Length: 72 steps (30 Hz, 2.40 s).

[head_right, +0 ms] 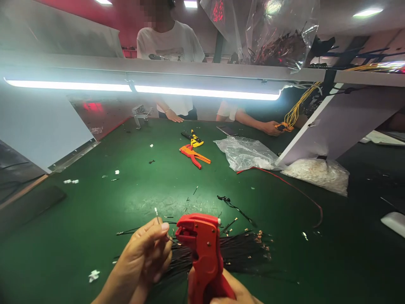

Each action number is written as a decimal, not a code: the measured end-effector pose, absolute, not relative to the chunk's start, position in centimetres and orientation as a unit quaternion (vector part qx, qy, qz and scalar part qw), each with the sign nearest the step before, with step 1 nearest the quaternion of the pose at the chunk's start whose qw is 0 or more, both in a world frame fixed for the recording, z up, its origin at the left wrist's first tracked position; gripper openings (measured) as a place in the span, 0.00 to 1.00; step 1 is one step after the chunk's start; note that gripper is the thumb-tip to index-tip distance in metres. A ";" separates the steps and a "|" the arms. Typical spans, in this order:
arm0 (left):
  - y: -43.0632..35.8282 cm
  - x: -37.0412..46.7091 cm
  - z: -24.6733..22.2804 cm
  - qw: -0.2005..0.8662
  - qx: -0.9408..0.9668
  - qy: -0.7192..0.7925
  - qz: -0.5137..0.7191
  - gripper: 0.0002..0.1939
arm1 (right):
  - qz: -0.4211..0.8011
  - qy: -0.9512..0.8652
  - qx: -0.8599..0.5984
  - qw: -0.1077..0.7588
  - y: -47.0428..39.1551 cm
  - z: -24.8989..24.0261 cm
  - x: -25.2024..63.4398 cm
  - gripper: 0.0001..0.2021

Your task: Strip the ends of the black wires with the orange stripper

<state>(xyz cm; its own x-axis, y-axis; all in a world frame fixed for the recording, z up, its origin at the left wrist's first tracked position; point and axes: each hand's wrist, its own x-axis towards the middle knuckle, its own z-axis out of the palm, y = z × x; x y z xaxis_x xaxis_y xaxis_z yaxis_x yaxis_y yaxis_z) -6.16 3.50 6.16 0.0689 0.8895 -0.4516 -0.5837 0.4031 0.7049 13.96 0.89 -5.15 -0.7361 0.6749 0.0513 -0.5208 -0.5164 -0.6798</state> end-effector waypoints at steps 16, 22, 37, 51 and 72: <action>3.0 -4.1 3.7 0.677 0.199 0.508 0.494 0.26 | 0.787 -0.402 -0.204 0.421 2.1 -0.3 14.0 0.31; 3.1 -3.8 3.1 0.667 0.210 0.506 0.505 0.28 | 0.803 -0.409 -0.161 0.401 2.0 -0.6 13.3 0.32; 3.6 -4.3 3.4 0.634 0.260 0.522 0.508 0.31 | 0.812 -0.421 -0.156 0.373 1.2 -1.9 13.0 0.26; 3.3 -3.7 4.2 0.579 0.230 0.562 0.544 0.24 | 0.772 -0.409 -0.229 0.430 2.2 -0.5 13.7 0.32; 1.7 -2.9 2.8 0.482 0.370 0.568 0.555 0.10 | 0.806 -0.360 -0.208 0.421 2.0 -0.3 13.6 0.30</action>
<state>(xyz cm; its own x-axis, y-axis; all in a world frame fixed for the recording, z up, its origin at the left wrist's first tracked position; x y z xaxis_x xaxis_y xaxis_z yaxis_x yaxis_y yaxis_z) -2.87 1.66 2.82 -0.2615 0.9556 -0.1360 -0.1142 0.1093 0.9874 13.63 1.99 -0.27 -0.5593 0.8283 -0.0322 -0.5283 -0.3861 -0.7562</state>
